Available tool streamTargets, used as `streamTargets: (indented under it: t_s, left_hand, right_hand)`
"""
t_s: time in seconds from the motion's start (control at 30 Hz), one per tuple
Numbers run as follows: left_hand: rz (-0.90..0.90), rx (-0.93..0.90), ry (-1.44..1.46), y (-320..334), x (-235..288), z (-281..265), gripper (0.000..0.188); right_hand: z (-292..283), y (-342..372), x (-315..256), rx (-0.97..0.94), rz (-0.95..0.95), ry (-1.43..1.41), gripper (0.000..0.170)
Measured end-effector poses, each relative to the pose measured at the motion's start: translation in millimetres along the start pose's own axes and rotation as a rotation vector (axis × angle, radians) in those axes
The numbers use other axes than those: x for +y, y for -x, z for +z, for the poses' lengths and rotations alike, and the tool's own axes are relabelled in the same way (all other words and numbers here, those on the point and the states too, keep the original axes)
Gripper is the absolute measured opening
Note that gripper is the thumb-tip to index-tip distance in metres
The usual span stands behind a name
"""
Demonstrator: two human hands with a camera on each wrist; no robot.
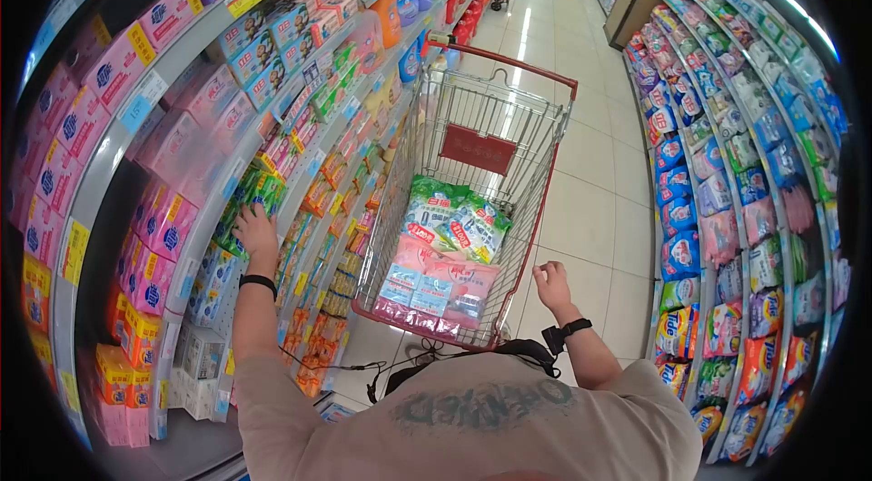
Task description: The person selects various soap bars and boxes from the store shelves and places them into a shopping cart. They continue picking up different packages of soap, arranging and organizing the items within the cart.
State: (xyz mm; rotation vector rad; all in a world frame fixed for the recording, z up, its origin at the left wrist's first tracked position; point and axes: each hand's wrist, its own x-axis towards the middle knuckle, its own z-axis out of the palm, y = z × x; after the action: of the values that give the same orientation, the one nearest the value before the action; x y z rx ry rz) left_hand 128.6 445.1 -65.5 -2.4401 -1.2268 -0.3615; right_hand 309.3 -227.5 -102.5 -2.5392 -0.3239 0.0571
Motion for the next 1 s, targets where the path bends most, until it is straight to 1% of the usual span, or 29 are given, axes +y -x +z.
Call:
streamTargets:
  t_s: [0.17, 0.23, 0.27, 0.33, 0.37, 0.4, 0.43, 0.47, 0.5, 0.57, 0.63, 0.7, 0.8, 0.83, 0.9, 0.93, 1.0]
  left_hand:
    - [0.021, -0.059, 0.102, -2.0, -8.2, -12.1, 0.051]
    - [0.014, -0.059, 0.073, -3.6, 0.8, -27.8, 0.049]
    - [0.011, -0.086, 0.050, 8.9, 1.1, -34.7, 0.048]
    - [0.086, 0.040, 0.035, 26.0, 3.9, -48.1, 0.043]
    - [0.124, 0.112, 0.008, 36.3, 9.7, -64.1, 0.041]
    - [0.118, 0.038, -0.011, 44.6, 19.8, -85.7, 0.039]
    - [0.140, 0.091, 0.048, 54.2, 25.8, -86.7, 0.040]
    - [0.188, 0.144, 0.053, 64.7, 33.9, -98.8, 0.041]
    - [0.222, 0.202, 0.061, 79.8, 44.1, -112.3, 0.042]
    - [0.242, 0.248, 0.180, 110.0, 72.5, -129.8, 0.046]
    - [0.195, 0.029, 0.381, 140.2, 103.6, -141.1, 0.048]
    - [0.174, -0.148, 0.632, 171.9, 142.1, -165.3, 0.050]
    - [0.174, -0.251, 0.673, 215.3, 199.5, -189.7, 0.051]
    - [0.178, -0.289, 0.686, 226.7, 215.5, -198.2, 0.052]
    - [0.124, -0.341, 0.711, 251.9, 246.4, -197.9, 0.053]
    - [0.094, -0.365, 0.727, 262.3, 258.5, -198.8, 0.053]
    - [-0.048, -0.517, 0.761, 276.0, 272.8, -202.7, 0.055]
  right_hand:
    - [2.1, -0.2, -8.5, 0.004, -0.101, -0.062, 0.040]
    - [14.4, -19.1, 15.1, 0.014, -0.230, 0.005, 0.037]
    - [16.6, -18.1, 29.7, -0.009, -0.288, 0.046, 0.035]
    - [-0.8, -22.8, 15.8, -0.052, -0.357, 0.249, 0.031]
    - [-3.1, -31.0, 16.7, -0.015, -0.447, 0.268, 0.029]
    - [-6.3, -36.9, 4.0, 0.028, -0.391, 0.105, 0.028]
    - [-25.5, -40.4, -22.8, -0.032, -0.397, 0.078, 0.030]
    - [-20.8, -50.4, -27.8, 0.059, -0.344, -0.054, 0.033]
    - [-29.0, -60.0, -47.8, 0.051, -0.428, -0.097, 0.037]
    - [-32.9, -82.1, -81.0, -0.058, -0.453, -0.149, 0.039]
    - [-15.3, -105.6, -97.7, -0.101, -0.588, -0.193, 0.041]
    - [-6.3, -119.2, -127.7, -0.375, -0.504, -0.277, 0.050]
    - [21.1, -133.4, -158.3, -0.785, -0.441, -0.395, 0.063]
    - [36.7, -135.3, -158.1, -0.871, -0.556, -0.368, 0.068]
    - [62.9, -143.6, -159.9, -1.019, -0.813, -0.311, 0.079]
    - [43.4, -144.1, -178.4, -1.206, -0.720, -0.180, 0.087]
    - [57.8, -155.2, -175.7, -1.427, -0.667, -0.185, 0.090]
